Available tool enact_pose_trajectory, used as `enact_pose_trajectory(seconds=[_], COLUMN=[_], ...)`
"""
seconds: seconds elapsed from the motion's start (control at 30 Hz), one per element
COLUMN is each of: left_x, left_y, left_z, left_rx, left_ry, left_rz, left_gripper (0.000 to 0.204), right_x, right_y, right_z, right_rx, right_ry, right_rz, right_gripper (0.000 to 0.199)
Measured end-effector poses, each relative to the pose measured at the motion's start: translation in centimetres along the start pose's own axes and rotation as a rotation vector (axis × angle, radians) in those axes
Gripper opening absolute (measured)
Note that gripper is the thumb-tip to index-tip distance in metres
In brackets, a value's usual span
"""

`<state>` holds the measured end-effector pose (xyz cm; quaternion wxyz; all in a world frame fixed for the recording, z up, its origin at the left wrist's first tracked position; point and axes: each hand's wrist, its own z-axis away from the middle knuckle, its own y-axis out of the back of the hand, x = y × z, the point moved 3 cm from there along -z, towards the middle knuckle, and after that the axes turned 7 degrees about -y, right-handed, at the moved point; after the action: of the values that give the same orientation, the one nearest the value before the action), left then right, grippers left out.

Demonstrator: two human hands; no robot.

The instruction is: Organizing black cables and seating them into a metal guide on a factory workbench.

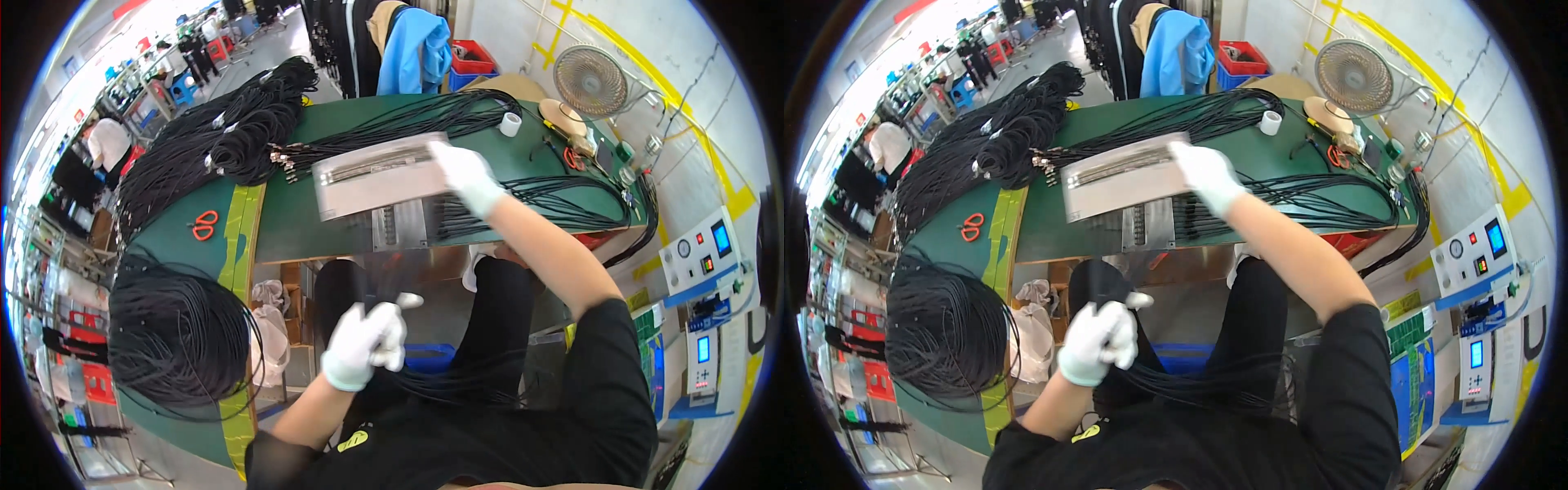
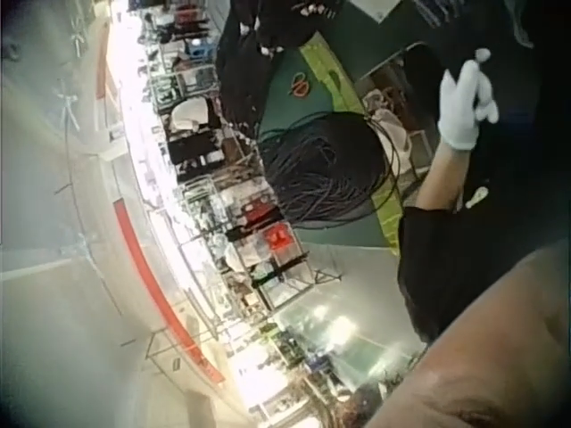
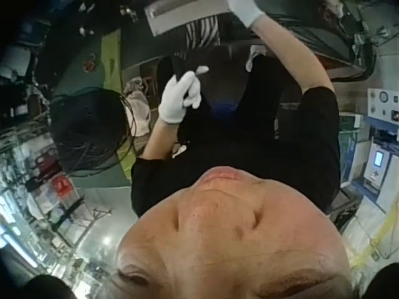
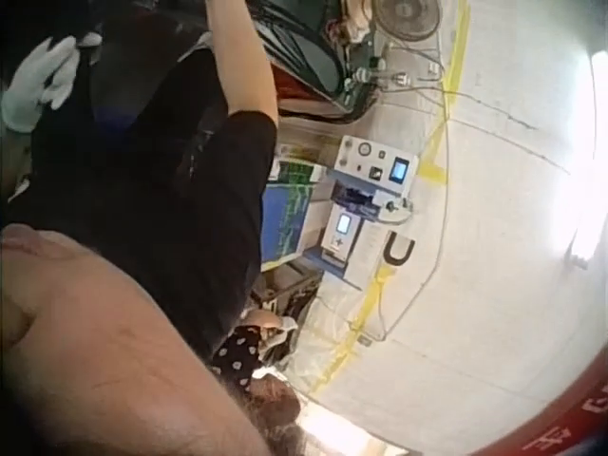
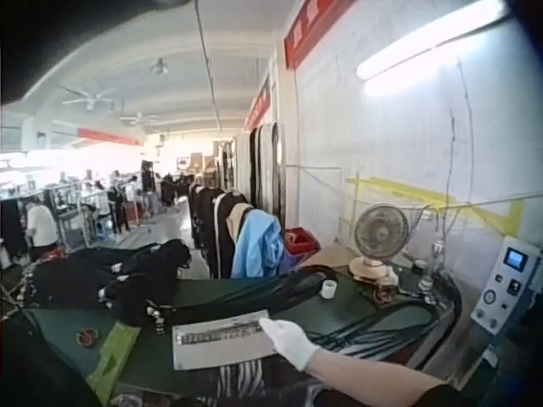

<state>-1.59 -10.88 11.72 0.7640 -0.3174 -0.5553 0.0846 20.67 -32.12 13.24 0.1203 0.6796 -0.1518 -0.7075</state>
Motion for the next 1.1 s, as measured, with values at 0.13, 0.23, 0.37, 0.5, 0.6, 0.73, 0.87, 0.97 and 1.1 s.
enact_pose_trajectory(seconds=[0.13, 0.23, 0.37, 0.5, 0.6, 0.73, 0.87, 0.97, 1.1], left_x=[2.1, 1.9, 0.6, -0.2, -1.5, -0.5, 1.5, 1.3, -1.7], left_y=[8.4, 12.1, 13.7, 14.3, 15.7, 16.6, 11.7, 5.9, -0.2], left_z=[0.0, -0.3, 0.4, 0.5, 0.7, 2.8, 3.6, 1.5, -3.3], left_rx=[0.23, 0.321, 0.393, 0.409, 0.502, 0.624, 0.79, 0.62, 0.164], left_ry=[-0.196, -0.202, -0.19, -0.185, -0.213, -0.514, -0.802, -0.772, -0.377], left_rz=[0.014, -0.044, -0.11, -0.08, -0.086, -0.764, -0.926, -0.82, -0.301], left_gripper=[0.037, 0.035, 0.036, 0.036, 0.034, 0.054, 0.062, 0.05, 0.04], right_x=[0.3, 2.5, -1.3, 2.1, 11.0, 13.4, 12.9, 15.0, 9.6], right_y=[-15.1, -20.4, -16.9, -1.5, 10.8, 15.0, 12.8, 13.8, 14.3], right_z=[-8.2, -10.1, -8.8, -11.0, -10.5, -0.1, 4.5, 3.4, 2.5], right_rx=[-0.253, -0.317, -0.26, -0.325, -0.508, -0.498, -0.123, -0.237, -0.327], right_ry=[0.183, 0.385, 0.246, 0.34, 0.012, 0.204, 0.34, 0.331, 0.358], right_rz=[0.328, 0.486, 0.791, 0.682, 0.843, 1.227, 1.27, 1.107, 0.92], right_gripper=[0.055, 0.054, 0.052, 0.069, 0.109, 0.127, 0.075, 0.047, 0.034])
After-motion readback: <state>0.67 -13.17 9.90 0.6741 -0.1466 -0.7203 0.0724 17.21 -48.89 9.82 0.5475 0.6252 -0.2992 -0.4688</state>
